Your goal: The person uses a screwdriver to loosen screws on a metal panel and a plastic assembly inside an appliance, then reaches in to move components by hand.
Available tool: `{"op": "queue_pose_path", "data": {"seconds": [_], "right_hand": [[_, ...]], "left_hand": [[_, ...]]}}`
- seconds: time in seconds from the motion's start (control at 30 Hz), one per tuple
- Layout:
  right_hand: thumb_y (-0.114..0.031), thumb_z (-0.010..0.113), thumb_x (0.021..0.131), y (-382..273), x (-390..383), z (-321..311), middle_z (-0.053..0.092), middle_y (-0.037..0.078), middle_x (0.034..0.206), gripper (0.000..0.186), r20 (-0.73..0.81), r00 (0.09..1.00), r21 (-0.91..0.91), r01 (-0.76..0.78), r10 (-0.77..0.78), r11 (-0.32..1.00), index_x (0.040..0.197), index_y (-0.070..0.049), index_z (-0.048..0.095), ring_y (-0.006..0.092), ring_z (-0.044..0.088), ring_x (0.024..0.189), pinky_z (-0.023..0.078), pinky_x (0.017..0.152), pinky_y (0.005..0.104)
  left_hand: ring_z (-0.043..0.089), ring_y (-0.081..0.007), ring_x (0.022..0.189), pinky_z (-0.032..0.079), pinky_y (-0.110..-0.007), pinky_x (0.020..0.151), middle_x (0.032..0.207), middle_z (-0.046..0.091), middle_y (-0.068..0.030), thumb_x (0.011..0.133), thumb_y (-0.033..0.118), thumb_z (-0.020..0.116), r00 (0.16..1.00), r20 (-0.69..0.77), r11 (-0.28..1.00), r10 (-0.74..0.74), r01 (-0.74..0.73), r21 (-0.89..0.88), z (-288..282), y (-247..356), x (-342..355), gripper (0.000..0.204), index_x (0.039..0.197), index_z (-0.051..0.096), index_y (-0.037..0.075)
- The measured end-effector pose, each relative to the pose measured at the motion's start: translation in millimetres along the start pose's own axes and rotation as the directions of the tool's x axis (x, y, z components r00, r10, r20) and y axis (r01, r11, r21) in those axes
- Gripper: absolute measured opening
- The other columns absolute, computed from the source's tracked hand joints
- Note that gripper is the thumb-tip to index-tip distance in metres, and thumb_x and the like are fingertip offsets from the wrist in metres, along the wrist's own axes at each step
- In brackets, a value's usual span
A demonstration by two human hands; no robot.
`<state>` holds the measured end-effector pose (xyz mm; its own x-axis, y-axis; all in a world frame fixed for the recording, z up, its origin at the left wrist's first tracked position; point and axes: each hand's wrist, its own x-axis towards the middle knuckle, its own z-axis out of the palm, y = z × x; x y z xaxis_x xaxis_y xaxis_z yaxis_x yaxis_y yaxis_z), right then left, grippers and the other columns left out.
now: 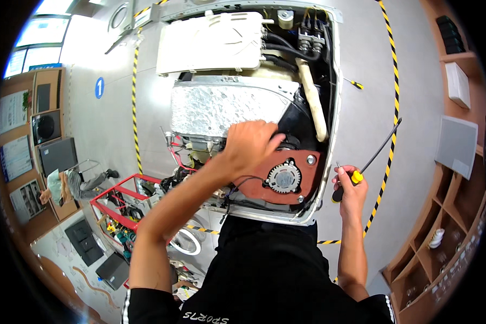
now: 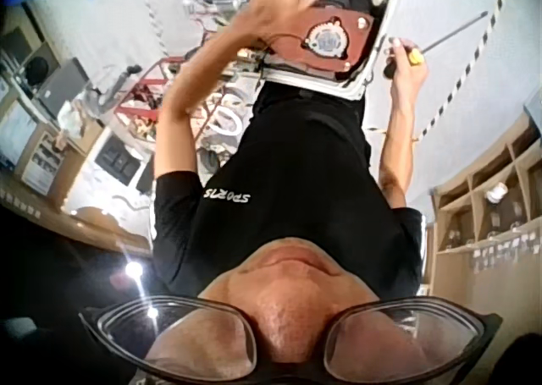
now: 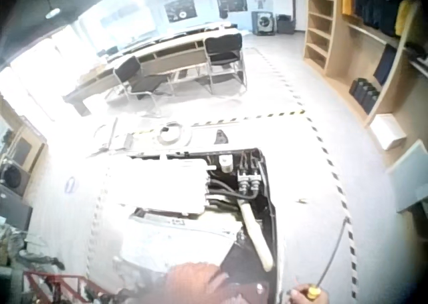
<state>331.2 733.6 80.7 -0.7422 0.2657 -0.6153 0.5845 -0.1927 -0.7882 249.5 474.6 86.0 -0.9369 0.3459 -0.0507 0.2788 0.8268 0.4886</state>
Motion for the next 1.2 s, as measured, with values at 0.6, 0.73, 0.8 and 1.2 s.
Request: {"op": "queue_pose_path", "data": {"seconds": [0.6,0.73,0.8,1.2], "right_hand": [[-0.009,0.064,0.083,81,-86,-1,0.062,0.013,0.085,0.016,-0.452,0.892,0.17,0.088,-0.002,0.982,0.092,0.002,0.057,0.0121,0.055,0.062,0.044,0.054,0.0236],[-0.008,0.063,0.083,77,-79,3,0.062,0.014,0.087,0.015,-0.459,0.888,0.203,0.115,-0.009,0.972,0.092,0.001,0.056,0.0121,0.055,0.061,0.044,0.053,0.0242],[-0.007,0.063,0.083,78,-77,3,0.061,0.014,0.088,0.014,-0.465,0.885,0.224,0.121,-0.003,0.967,0.092,0.0,0.055,0.0126,0.055,0.06,0.044,0.052,0.0243],[0.001,0.063,0.078,58,-93,18,0.06,0.012,0.077,0.009,-0.391,0.92,0.18,0.109,-0.03,0.978,0.084,0.003,0.056,0.0152,0.058,0.06,0.046,0.053,0.0243]], "left_hand": [[0.058,-0.0246,0.059,0.044,-0.035,0.05,0.062,0.054,-0.0066,0.071,0.056,0.065,0.839,-0.094,0.823,0.536,-0.494,0.28,62,-35,94,0.049,0.085,0.068,0.01],[0.058,-0.0253,0.062,0.044,-0.035,0.053,0.067,0.056,-0.0068,0.071,0.05,0.068,0.846,-0.06,0.83,0.53,-0.502,0.243,56,-43,93,0.044,0.088,0.068,0.009],[0.057,-0.0246,0.061,0.043,-0.034,0.053,0.065,0.055,-0.0064,0.071,0.047,0.069,0.85,-0.043,0.83,0.526,-0.502,0.243,51,-47,92,0.042,0.09,0.068,0.01],[0.049,-0.0237,0.053,0.039,-0.034,0.049,0.063,0.047,-0.0075,0.069,0.033,0.075,0.861,0.013,0.851,0.508,-0.505,0.143,37,-52,89,0.039,0.097,0.065,0.007]]}}
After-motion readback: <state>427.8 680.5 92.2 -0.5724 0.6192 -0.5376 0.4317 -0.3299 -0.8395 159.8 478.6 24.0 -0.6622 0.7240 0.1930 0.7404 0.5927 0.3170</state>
